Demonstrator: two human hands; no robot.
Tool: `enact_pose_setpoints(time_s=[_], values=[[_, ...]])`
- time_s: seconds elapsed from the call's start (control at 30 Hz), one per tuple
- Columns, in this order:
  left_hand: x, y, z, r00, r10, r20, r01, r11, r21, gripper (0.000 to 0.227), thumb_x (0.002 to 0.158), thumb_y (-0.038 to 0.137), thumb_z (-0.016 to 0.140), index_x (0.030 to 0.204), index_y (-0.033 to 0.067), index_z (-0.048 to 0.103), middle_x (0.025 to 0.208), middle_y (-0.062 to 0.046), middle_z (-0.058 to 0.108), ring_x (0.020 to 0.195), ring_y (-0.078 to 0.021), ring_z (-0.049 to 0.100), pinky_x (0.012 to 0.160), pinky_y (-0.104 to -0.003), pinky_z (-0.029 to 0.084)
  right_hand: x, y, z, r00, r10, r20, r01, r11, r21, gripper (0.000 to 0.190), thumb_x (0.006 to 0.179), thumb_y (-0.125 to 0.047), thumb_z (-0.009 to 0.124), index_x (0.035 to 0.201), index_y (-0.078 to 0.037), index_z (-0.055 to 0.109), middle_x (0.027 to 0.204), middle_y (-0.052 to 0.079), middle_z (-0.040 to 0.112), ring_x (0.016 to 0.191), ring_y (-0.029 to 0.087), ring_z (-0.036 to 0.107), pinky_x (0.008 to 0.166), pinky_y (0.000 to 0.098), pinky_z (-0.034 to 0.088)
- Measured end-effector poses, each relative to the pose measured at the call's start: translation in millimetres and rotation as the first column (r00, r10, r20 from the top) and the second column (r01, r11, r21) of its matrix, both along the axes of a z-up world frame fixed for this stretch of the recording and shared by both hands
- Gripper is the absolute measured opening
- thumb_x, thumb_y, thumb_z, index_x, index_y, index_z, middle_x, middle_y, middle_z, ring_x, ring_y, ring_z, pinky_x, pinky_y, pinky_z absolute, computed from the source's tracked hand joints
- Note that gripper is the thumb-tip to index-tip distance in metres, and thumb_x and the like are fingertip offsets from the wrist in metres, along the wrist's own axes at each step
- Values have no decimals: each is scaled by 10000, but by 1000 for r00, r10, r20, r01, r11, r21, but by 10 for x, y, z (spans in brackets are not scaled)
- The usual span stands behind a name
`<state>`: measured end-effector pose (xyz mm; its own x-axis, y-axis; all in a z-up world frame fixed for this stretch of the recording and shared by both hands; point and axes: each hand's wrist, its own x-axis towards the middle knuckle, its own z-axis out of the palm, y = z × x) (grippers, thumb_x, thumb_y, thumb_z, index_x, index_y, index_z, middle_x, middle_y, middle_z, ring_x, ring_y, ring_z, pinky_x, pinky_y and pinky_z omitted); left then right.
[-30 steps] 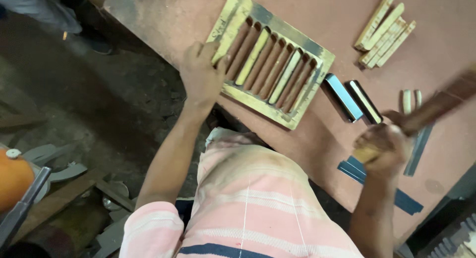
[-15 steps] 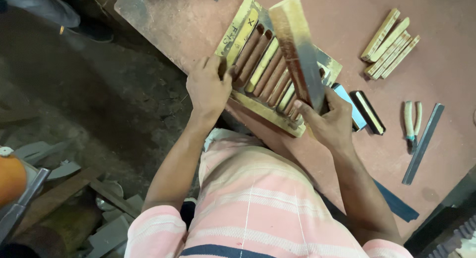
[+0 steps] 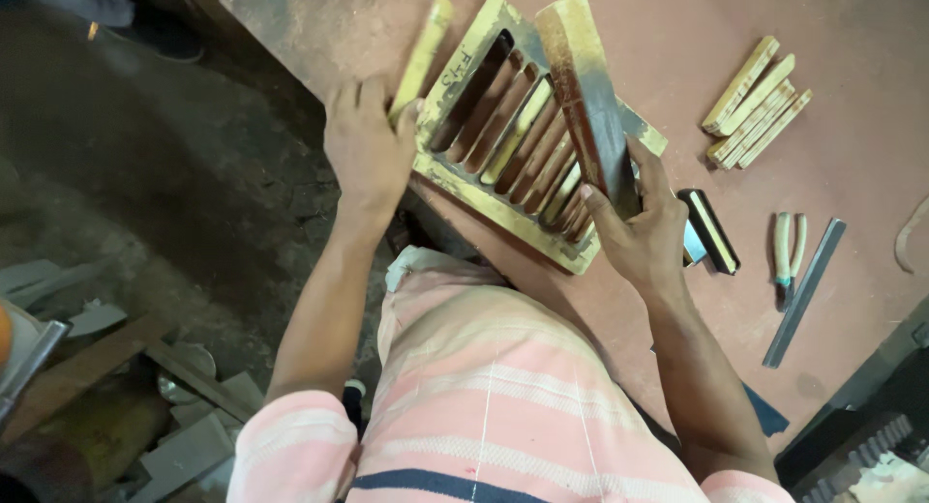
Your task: The person assembles small metal and wooden components into a rectangular frame. They use a hammer to tap pieces together, a vise to hold parts, and pliers to adjust a curved metal piece. The person also uses a marker to label the assembled frame.
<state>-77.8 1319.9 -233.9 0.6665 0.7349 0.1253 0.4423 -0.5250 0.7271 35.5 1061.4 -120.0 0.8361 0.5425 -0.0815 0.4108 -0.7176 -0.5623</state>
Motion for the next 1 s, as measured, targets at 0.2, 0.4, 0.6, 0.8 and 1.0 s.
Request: enact_pose_setpoints(time_s=[0.2, 0.4, 0.6, 0.8, 1.0], values=[[-168, -74, 74, 879, -472, 69, 444, 863, 240, 255, 825, 180, 771, 1055, 81, 721, 1256, -100, 603, 1196, -322, 542, 1016, -496, 449, 28, 63, -35, 994, 93, 57, -95, 995, 38, 675, 956, -139, 795, 1529, -18, 459, 1309, 229, 699, 1142, 265, 730, 952, 356, 580], [-169, -101, 35, 879, -473, -62, 463, 813, 353, 164, 810, 112, 669, 952, 48, 718, 1257, -121, 667, 1170, -304, 584, 1009, -419, 510, -8, 169, -45, 997, 78, 20, -80, 988, 129, 694, 1010, -133, 744, 1604, -78, 391, 1326, 225, 708, 1085, 244, 771, 876, 337, 631], [-194, -142, 9, 869, -491, -62, 470, 778, 418, 209, 779, 101, 655, 959, 22, 724, 1134, -116, 712, 1135, -287, 636, 983, -390, 533, 13, 411, -17, 995, 17, -94, -33, 985, -171, 680, 967, -163, 743, 1570, -121, 431, 1026, 208, 764, 754, 218, 751, 677, 347, 589], [-181, -129, 47, 850, -515, -108, 515, 771, 375, 163, 788, 95, 655, 916, 32, 734, 1088, -106, 717, 1124, -277, 645, 891, -374, 545, -96, 427, -6, 996, 89, 7, -90, 995, 38, 648, 985, -148, 742, 1561, -102, 449, 1015, 176, 781, 767, 181, 749, 671, 332, 579], [-184, -114, 130, 848, -513, -132, 526, 785, 326, 80, 824, 136, 682, 843, 77, 734, 1002, -80, 711, 1051, -271, 635, 911, -404, 549, -137, 227, -1, 994, 38, -98, -46, 995, -88, 677, 898, -133, 778, 1512, -104, 495, 971, 164, 774, 714, 176, 746, 613, 324, 580]])
